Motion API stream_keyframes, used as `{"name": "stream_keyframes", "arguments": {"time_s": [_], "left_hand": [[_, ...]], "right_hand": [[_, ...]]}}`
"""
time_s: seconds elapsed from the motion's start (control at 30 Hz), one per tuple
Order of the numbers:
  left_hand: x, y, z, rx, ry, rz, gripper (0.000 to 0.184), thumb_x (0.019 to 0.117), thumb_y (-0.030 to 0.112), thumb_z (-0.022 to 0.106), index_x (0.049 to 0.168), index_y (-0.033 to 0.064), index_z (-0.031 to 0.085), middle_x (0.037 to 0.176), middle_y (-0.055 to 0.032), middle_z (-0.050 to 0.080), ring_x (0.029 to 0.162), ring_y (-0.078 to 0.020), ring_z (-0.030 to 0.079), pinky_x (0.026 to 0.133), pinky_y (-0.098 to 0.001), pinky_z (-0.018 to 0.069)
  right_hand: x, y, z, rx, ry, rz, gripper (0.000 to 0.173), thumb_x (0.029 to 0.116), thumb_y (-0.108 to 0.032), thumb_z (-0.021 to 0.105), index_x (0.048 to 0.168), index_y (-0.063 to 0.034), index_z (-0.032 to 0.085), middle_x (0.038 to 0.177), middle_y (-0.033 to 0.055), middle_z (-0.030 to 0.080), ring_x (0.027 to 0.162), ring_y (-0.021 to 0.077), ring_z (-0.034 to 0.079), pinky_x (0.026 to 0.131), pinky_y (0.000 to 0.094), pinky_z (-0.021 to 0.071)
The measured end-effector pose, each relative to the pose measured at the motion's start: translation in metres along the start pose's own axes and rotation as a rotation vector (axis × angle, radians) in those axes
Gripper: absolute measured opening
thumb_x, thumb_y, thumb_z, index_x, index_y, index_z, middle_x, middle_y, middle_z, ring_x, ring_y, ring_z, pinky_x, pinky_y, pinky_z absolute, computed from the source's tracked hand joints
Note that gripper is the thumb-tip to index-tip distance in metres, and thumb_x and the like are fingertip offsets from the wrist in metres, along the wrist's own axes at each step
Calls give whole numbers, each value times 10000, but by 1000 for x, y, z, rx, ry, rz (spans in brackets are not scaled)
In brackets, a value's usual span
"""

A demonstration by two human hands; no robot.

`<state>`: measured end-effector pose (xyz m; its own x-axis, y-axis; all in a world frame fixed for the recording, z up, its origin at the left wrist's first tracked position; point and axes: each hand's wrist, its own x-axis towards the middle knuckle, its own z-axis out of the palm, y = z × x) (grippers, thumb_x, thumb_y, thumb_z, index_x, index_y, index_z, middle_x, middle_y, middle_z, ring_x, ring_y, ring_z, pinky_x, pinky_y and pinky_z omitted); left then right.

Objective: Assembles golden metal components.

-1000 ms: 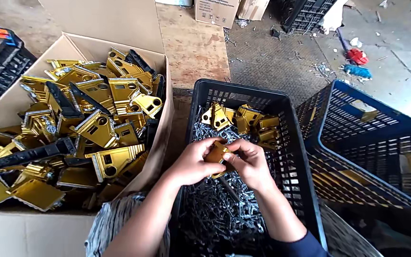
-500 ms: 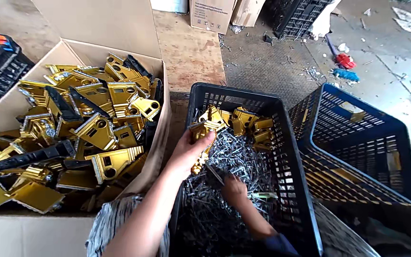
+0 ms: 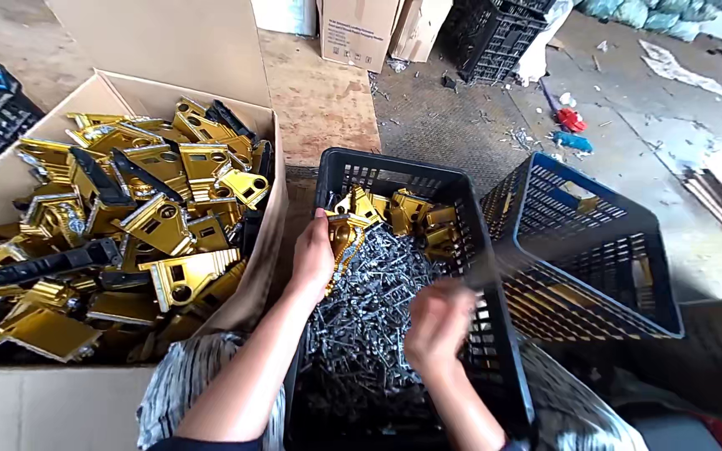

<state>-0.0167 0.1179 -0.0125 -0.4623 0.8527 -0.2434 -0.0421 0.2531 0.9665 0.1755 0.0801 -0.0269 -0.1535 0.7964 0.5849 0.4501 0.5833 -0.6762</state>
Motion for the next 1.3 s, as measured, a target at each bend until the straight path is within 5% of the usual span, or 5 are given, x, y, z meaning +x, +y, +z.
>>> {"name": "stream_keyframes", "arguments": {"time_s": [0.7,0.83,0.93,1.03,1.3], "left_hand": [[-14,-13,-8,623,-431,524,476,1089,446,393,950,127,719,763,-41,647,737,-206,644,677,-508,522],[-15,-20,-6,495,73,824,532,994,470,569,1340,69,625,1368,-177,589,1254,-347,557,1020,-568,455],[-30,-24,-2,-75,-171,580,1059,809,403,840,1584,63,202,1468,-75,482,1286,-131,544,1047,-333,514],[-40,-29,8,-550,-426,274,629,759,5,853,1300,18,531,1043,-97,712,946,-181,714,874,-374,615],[-25,-13,3,-634,-288,9,371,888,-128,653,1245,-70,569,1169,-214,691,1023,-303,718,910,-428,613]], "right_hand": [[51,17,3,423,-589,568,447,863,-224,791,1230,-28,627,897,41,721,695,83,654,611,256,544],[47,11,16,724,-295,708,275,964,-90,649,1217,-5,584,812,68,667,519,54,516,458,191,424],[46,-8,22,1045,-148,748,184,1044,-94,505,1224,-86,542,729,37,613,467,22,453,435,163,391],[40,-12,34,939,-215,720,269,1009,-108,562,1277,-85,567,705,26,603,464,34,467,436,182,416],[38,3,-18,-149,-8,-85,348,1100,-316,394,1173,-18,559,667,10,508,513,77,481,482,269,459]]}}
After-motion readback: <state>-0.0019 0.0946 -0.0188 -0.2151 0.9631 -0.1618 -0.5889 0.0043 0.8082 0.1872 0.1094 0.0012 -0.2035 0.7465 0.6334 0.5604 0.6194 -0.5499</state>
